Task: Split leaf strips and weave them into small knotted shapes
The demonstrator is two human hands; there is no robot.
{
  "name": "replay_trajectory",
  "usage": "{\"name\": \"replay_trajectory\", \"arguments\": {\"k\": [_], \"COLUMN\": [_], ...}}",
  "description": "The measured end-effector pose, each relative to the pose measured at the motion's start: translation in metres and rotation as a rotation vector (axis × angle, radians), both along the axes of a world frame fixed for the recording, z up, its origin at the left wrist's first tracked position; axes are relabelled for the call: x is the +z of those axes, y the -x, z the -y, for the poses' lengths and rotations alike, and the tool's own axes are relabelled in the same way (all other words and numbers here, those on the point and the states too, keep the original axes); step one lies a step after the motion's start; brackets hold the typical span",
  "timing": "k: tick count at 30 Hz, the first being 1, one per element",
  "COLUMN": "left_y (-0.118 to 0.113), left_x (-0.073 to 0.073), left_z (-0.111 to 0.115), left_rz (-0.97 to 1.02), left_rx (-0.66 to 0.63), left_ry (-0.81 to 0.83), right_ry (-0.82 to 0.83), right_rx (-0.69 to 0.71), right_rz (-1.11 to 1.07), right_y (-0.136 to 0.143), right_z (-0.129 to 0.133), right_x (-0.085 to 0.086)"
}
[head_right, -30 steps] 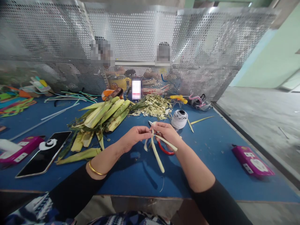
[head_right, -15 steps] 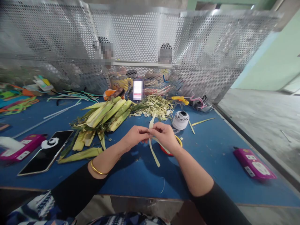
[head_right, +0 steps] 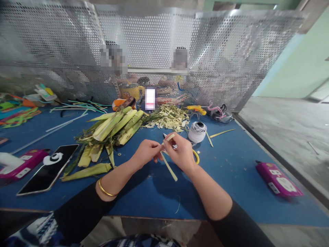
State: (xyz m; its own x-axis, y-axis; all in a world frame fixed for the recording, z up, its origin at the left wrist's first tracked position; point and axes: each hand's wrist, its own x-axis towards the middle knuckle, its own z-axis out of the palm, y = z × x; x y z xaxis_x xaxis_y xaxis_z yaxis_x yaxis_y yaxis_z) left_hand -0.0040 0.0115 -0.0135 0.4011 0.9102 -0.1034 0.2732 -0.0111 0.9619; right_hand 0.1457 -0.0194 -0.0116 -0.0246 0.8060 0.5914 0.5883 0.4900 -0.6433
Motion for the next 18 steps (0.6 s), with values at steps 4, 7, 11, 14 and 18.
{"name": "replay_trajectory", "arguments": {"k": [4, 7, 11, 14, 18], "left_y": [0.0, 0.0, -0.001, -0.002, -0.002], "left_x": [0.001, 0.003, 0.005, 0.007, 0.012], "left_z": [0.0, -0.002, -0.005, -0.007, -0.007], "left_rz": [0.166, 0.343, 0.509, 0.636, 0.769], "left_rx": [0.104, 0.187, 0.286, 0.313, 0.354], "left_ry": [0.189, 0.3, 0.359, 0.44, 0.624], "right_ry": [-0.238, -0.317, -0.189, -0.023, -0.022], "right_rx": [-0.05, -0.013, -0.003, 0.011, -0.048], "right_rz": [0.373, 0.544, 0.511, 0.454, 0.56], "right_y": [0.004, 0.008, 0.014, 0.017, 0.017], "right_z": [0.005, 0.007, 0.007, 0.005, 0.003], "right_x": [-0.002, -0.004, -0.011, -0.019, -0.022]}}
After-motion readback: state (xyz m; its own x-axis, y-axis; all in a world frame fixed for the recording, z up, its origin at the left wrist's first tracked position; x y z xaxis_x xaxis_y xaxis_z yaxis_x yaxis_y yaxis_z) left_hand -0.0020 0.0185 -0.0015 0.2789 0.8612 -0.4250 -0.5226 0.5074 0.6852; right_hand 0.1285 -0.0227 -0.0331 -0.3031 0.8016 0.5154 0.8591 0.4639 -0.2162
